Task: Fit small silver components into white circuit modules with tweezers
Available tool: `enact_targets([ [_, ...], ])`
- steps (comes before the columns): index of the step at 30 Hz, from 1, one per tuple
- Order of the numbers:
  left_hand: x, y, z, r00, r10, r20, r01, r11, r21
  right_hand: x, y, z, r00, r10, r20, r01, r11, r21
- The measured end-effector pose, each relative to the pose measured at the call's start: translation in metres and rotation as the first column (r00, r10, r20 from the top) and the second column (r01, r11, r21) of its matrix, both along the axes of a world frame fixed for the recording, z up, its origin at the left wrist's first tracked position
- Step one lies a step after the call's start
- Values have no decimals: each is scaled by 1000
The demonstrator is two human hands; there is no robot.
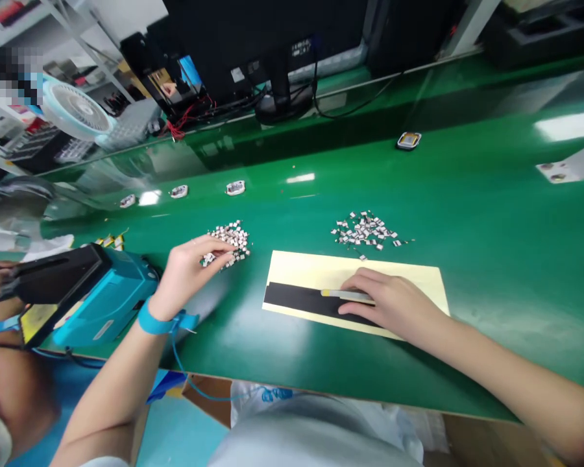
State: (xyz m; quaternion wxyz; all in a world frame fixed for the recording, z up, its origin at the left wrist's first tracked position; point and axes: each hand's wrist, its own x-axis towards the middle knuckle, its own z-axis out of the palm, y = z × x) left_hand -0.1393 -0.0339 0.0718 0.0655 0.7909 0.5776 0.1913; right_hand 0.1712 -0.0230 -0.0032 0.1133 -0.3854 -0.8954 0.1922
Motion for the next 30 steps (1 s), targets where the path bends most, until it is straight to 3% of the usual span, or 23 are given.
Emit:
enact_targets([
  [5,-27,-41,35,979,201,46,-201,979,9,1,-1,-1,999,-12,30,10,997,70],
  [7,-33,-52,42,966,258,29,-259,966,25,1,-3,0,998,-16,69,8,994,106],
  [9,-29,-55,41,975,221,21,-221,975,1,1,-5,3,994,-10,113,-5,991,135],
  [12,1,-42,26,995,-54,79,60,995,-81,-1,-7,10,983,21,183,-51,986,160],
  [14,34,-23,13,953,-237,191,264,956,-130,-2,-6,14,973,43,228,-83,983,166],
  [16,70,0,-1,885,-305,352,386,903,-189,-3,-5,18,964,54,262,-98,983,156],
  [18,103,21,-15,807,-245,538,437,860,-263,-5,-4,20,956,68,285,-110,985,133],
  [22,139,45,-42,571,32,820,468,808,-357,-8,-10,23,928,101,358,-169,972,165],
  [25,142,49,-55,462,175,869,447,800,-399,-12,-18,25,913,91,399,-192,956,221],
  [30,138,47,-63,384,264,885,450,783,-429,-15,-23,26,916,116,384,-202,961,190],
])
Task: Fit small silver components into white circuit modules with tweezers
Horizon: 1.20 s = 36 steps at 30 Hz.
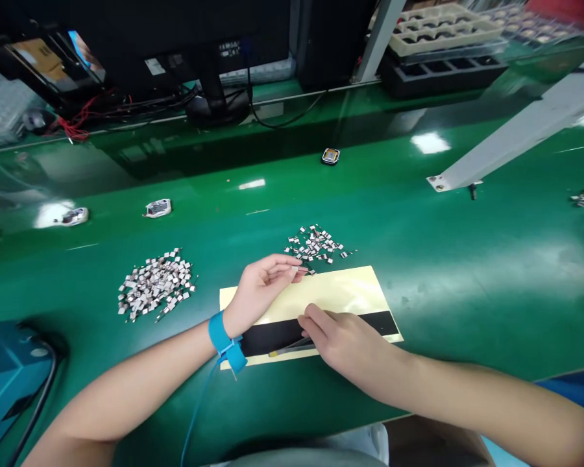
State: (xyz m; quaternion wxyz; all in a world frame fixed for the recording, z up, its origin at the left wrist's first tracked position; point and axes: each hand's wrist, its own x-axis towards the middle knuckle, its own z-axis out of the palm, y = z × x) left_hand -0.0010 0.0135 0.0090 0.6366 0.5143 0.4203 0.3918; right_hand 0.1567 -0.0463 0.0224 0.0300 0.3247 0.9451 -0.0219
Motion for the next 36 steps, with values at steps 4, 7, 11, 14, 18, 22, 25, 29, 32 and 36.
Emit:
enact_targets([
  [4,2,-1,-2,999,-39,-5,39,999,-28,4,12,-3,974,-122,-191,67,960,-270],
  [7,2,-2,-4,999,-25,-32,25,1000,-7,9,24,-2,844,-359,-399,125,855,-504],
  [11,1,-6,-6,999,-35,-11,35,999,13,17,37,6,449,-679,-580,249,719,-649],
  [14,2,-8,-6,997,-71,14,71,997,23,18,42,8,243,-779,-578,195,623,-757],
  [18,3,-10,-4,995,-103,1,103,994,36,14,44,1,146,-831,-536,65,549,-833],
  [22,2,-12,-1,986,-162,-28,164,984,67,10,43,-4,67,-865,-498,-70,494,-867],
  [25,2,-13,-1,976,-206,-75,212,974,84,10,42,-3,15,-870,-493,-168,484,-859],
  [29,2,-13,-1,959,-204,-198,238,958,163,11,39,-4,4,-846,-534,-106,530,-841],
  [32,2,-13,-1,943,-157,-295,236,938,255,10,37,-7,24,-840,-542,-26,541,-840],
  [36,2,-13,0,931,-95,-353,220,917,332,7,37,-10,27,-842,-539,0,539,-842],
])
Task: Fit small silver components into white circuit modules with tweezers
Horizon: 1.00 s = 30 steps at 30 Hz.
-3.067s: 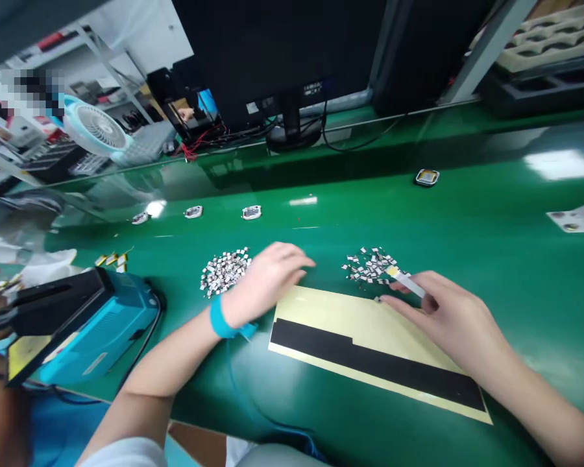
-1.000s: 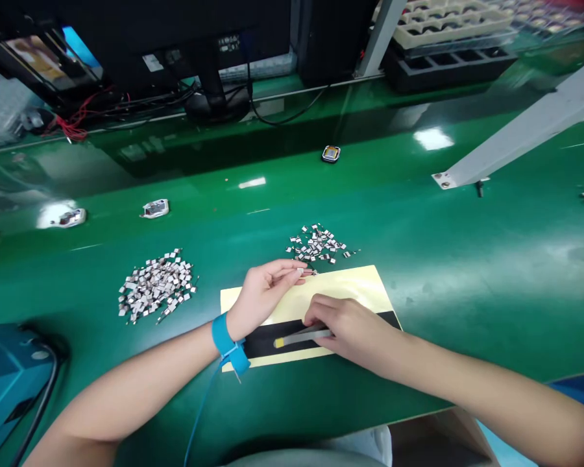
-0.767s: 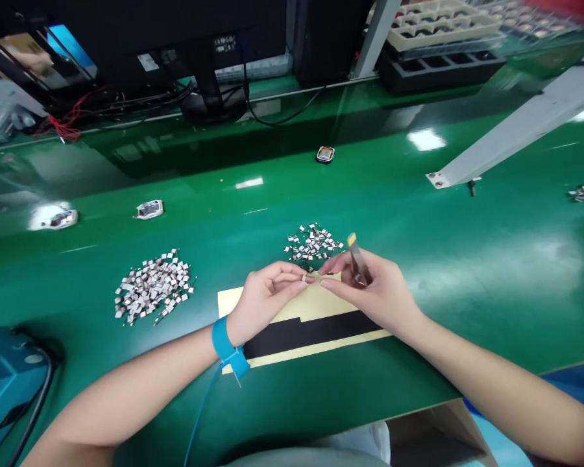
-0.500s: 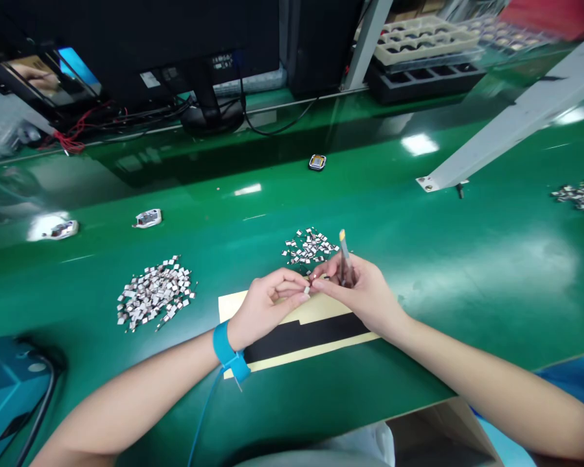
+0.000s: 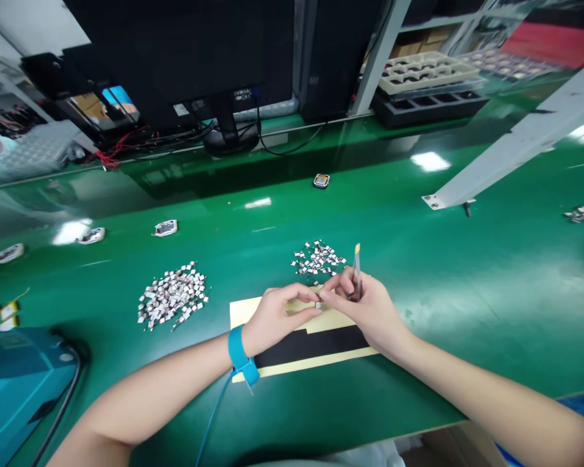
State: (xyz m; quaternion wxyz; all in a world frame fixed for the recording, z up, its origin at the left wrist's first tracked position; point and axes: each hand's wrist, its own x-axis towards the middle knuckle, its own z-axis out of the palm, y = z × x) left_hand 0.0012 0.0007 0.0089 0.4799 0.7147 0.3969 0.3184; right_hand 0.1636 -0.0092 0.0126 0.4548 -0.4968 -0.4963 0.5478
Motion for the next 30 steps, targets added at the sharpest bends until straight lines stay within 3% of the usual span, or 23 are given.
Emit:
enact_targets([
  [6,-2,0,2,990,109,86,-122,979,161,4,0,8,993,70,93,-71,997,6],
  [11,-4,0,2,976,185,111,-205,953,221,4,0,10,986,166,11,-165,986,-33],
  [20,-4,-2,0,979,173,109,-199,926,321,-1,-2,8,969,224,-106,-234,967,-99],
  [30,-3,0,-2,977,170,132,-212,861,462,-5,-6,7,979,191,-66,-197,976,-93],
])
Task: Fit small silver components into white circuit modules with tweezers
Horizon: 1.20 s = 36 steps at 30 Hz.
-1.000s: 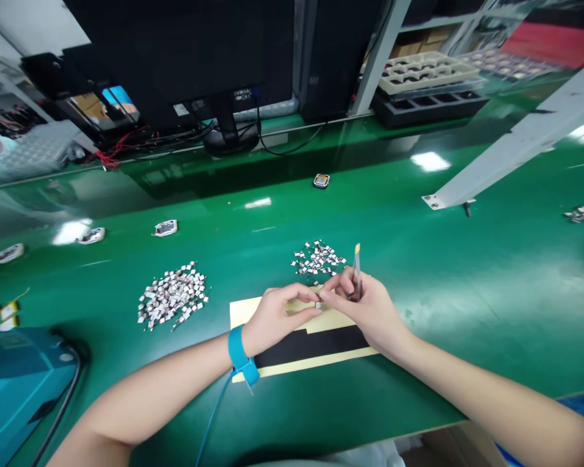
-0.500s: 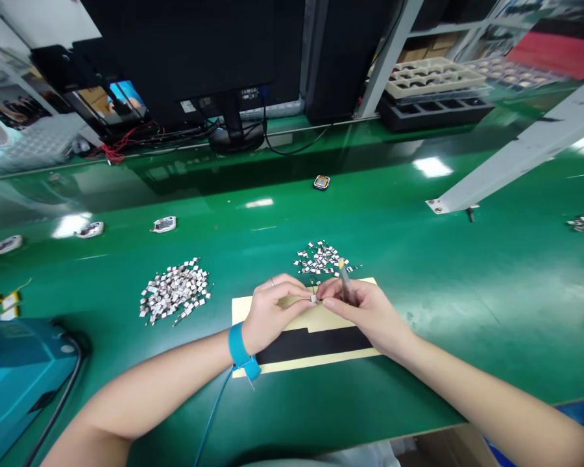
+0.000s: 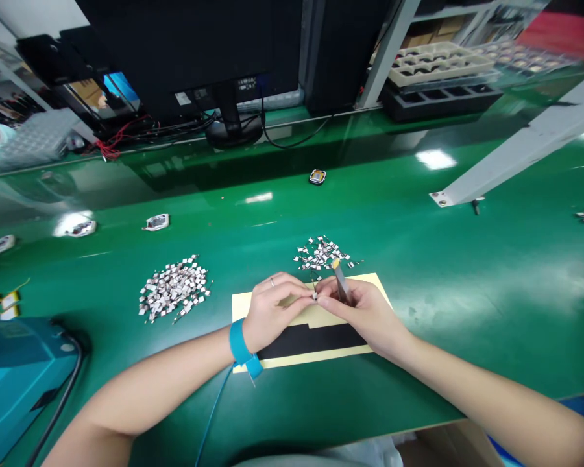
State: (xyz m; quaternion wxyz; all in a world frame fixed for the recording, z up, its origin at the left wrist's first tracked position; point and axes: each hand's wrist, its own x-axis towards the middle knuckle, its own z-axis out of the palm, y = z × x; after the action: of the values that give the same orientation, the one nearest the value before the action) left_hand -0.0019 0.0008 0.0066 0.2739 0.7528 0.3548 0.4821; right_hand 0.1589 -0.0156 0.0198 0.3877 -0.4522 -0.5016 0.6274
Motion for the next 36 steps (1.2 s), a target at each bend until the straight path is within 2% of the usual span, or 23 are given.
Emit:
enact_targets([
  [10,-1,-2,-3,999,-25,-31,26,999,27,-3,3,0,997,-24,67,27,999,-41],
  [13,-1,-2,-3,998,-53,-22,53,999,13,-2,4,-2,1000,-28,1,28,996,-85],
  [17,-2,-1,-1,997,-69,-22,67,995,-70,4,9,-5,992,-11,-125,-12,983,-181],
  [20,-2,1,1,997,-71,-17,67,985,-160,9,12,-5,991,7,-136,-38,974,-224],
  [24,1,-2,1,998,-59,-33,51,979,-199,9,10,3,997,69,-39,-73,988,-134],
  [27,5,-3,7,980,-123,-159,96,981,-166,11,10,5,981,52,189,-46,998,-32],
  [29,-1,4,18,922,-185,-339,153,981,-120,18,16,3,935,32,354,-53,997,49],
  [31,-19,15,33,803,-187,-566,167,982,-87,27,24,-2,854,-13,521,-70,988,140],
  [32,-32,22,42,727,-144,-671,123,989,-79,31,28,-5,804,-24,594,-103,978,179],
  [34,-64,32,58,572,-4,-820,-69,996,-52,36,30,-9,720,-14,694,-201,953,227],
  [36,-97,38,68,462,129,-877,-274,962,-3,34,26,-10,660,24,751,-313,918,246],
])
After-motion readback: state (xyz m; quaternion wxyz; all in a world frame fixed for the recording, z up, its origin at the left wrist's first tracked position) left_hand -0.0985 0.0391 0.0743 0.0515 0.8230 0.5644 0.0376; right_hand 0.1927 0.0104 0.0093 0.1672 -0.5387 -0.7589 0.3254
